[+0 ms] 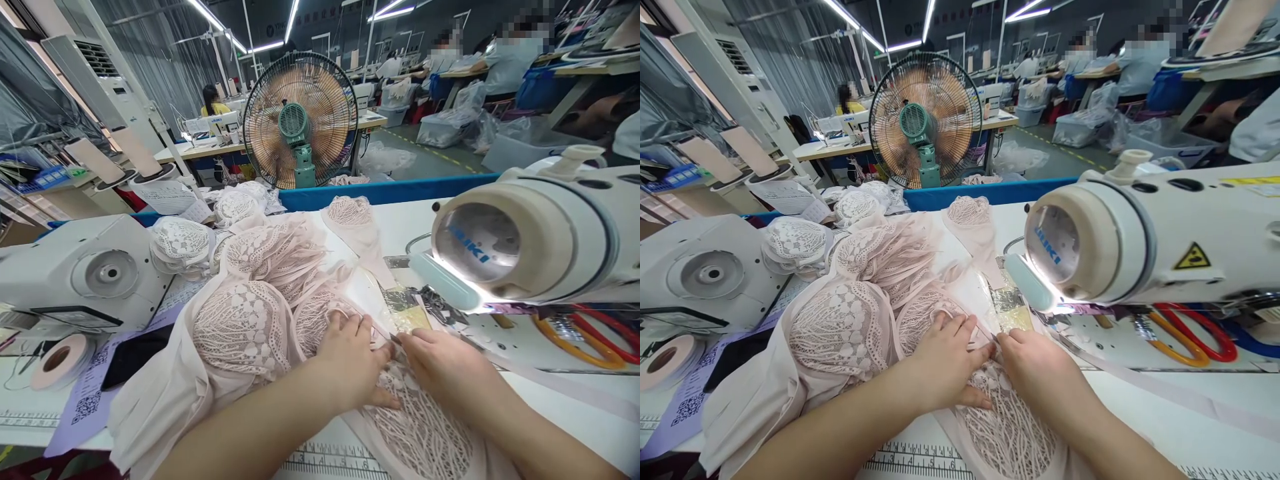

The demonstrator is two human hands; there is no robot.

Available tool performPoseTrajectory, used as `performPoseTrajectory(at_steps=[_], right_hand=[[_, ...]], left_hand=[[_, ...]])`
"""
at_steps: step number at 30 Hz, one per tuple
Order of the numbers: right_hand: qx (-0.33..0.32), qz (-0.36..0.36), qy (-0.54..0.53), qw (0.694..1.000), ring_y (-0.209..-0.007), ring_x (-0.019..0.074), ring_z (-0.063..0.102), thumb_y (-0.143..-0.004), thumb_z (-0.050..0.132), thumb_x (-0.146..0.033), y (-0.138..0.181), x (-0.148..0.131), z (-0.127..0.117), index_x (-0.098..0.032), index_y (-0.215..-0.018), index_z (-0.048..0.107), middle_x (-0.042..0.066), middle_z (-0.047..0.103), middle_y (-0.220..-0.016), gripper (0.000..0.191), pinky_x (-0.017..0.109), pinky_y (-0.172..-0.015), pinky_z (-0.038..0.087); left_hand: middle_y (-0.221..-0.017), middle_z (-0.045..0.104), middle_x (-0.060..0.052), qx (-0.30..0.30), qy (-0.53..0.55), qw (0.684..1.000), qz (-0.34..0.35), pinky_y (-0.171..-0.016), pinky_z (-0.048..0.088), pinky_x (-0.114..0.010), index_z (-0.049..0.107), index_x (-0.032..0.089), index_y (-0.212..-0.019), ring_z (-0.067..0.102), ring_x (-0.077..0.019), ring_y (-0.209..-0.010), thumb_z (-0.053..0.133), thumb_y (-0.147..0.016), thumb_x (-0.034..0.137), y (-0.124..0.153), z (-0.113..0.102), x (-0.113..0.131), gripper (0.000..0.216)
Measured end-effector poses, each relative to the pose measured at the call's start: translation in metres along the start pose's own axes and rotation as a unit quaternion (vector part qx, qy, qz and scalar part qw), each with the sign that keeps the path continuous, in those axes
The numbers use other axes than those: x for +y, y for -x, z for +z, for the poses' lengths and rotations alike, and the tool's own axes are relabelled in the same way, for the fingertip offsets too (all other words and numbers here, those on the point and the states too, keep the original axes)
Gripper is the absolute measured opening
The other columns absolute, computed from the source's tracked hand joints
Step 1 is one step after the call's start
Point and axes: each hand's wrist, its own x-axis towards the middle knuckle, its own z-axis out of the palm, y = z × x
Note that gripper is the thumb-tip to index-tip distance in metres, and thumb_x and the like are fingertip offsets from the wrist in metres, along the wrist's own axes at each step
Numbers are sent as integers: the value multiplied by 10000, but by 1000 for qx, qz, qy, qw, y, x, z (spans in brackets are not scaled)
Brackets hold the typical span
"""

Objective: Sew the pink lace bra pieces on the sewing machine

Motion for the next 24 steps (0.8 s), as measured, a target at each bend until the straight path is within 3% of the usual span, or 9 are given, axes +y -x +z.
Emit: performPoseTrajectory(at_steps=[7,13,19,24], right_hand=[[18,19,-9,1000,-466,124,456,-813,359,-95,1,-3,-2,-189,-617,516,-5,489,-526,268,239,-446,278],[9,17,-10,1000,-473,139,468,-773,421,-89,-1,-4,3,-178,-623,522,-5,475,-524,201,247,-448,283],[-3,3,-7,1000,-459,161,500,-727,376,-43,18,3,-3,-168,-679,563,15,518,-523,230,268,-434,307],[4,27,-14,1000,-434,140,481,-744,366,-74,34,7,-14,-220,-591,432,-13,482,-497,221,259,-418,305]], left_hand=[[-1465,194,-213,-2,-6,1000,0,-1049,119,-581,336,221,-1376,158,-342,-1356,441,-762,672,0,-2,0,769],[-1472,171,-211,-15,-7,1000,-4,-1053,114,-577,316,215,-1386,142,-340,-1360,426,-765,679,-1,-3,1,783],[-1471,166,-213,-18,-8,1000,-10,-1048,126,-580,286,240,-1398,149,-351,-1356,420,-762,686,-1,-4,3,788],[-1462,205,-211,-8,-11,1000,-11,-1044,103,-602,327,233,-1382,164,-354,-1352,402,-766,693,-1,-5,3,773]])
